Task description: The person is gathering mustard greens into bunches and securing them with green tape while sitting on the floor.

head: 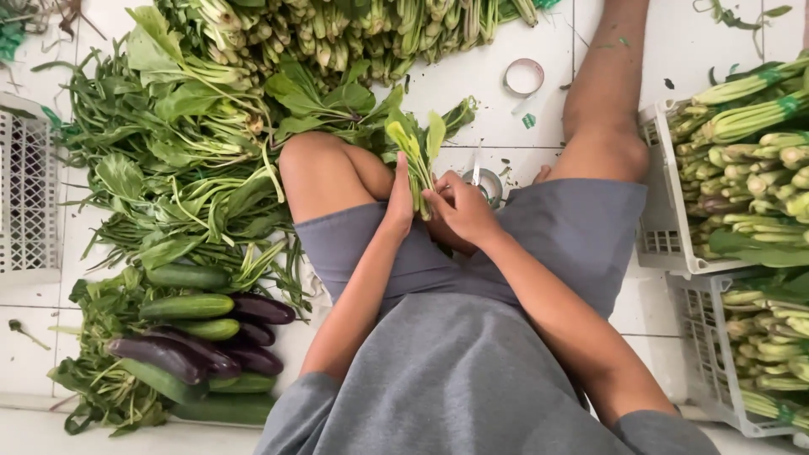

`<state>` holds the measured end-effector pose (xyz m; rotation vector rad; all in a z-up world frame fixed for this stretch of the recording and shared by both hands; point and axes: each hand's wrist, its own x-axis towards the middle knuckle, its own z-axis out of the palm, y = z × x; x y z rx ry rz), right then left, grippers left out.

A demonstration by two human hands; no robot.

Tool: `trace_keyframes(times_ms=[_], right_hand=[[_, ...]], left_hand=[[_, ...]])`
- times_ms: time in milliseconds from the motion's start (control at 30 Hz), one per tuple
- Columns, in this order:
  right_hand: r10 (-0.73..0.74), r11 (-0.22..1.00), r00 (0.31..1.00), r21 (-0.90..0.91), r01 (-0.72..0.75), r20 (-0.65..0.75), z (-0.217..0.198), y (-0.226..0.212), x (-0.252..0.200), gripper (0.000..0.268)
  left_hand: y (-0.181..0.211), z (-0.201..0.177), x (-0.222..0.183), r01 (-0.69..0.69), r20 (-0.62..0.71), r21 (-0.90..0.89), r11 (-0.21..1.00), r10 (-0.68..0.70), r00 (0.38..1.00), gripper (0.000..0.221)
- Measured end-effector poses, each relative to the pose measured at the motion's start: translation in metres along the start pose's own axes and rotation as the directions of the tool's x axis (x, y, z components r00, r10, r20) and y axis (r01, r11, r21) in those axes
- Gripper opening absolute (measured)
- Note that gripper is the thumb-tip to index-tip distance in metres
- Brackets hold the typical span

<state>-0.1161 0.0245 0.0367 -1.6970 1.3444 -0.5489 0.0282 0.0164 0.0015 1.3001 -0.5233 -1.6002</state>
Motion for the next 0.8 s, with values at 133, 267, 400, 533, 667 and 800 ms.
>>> trace_keyframes(times_ms=[133,267,400,533,667,800], right_hand=[[-0.03,0.997,0.999,-0.076,0.033,0.032,-0.003,-0.001,-0.002,0.028],[-0.123,0.957,0.992,-0.259,0.129,0.037,-0.019,-0.009,-0.004,0.033],[-0.054,0.991,0.998,0.121,0.059,-0.042,-0.01,0.05,0.022,0.015],[0.148,0.742,0.988,0.655,-0.143,0.047,0.001,0.069,0.034,0.051],[0.227,0.504,0.969,0.84,-0.202,0.096,-0.009,0.036,0.031,0.086],[0.218,0.201,0.974,0.98,0.009,-0.053,-0.017,0.032,0.031,0.066]], left_hand=[[-0.033,-0.025,0.042,-0.046,0.017,0.082,0.996,0.045,0.999,0.055],[-0.026,-0.019,0.03,-0.127,-0.004,0.18,0.975,0.13,0.992,0.037],[-0.016,-0.017,0.02,-0.176,0.036,-0.119,0.977,0.181,0.983,0.015],[-0.01,-0.014,0.004,-0.104,0.189,-0.104,0.989,0.122,0.974,0.014],[-0.005,-0.011,-0.002,0.085,0.393,-0.009,0.996,-0.074,0.916,0.016],[-0.001,-0.007,-0.003,0.136,0.35,0.208,0.969,-0.203,0.914,0.02]])
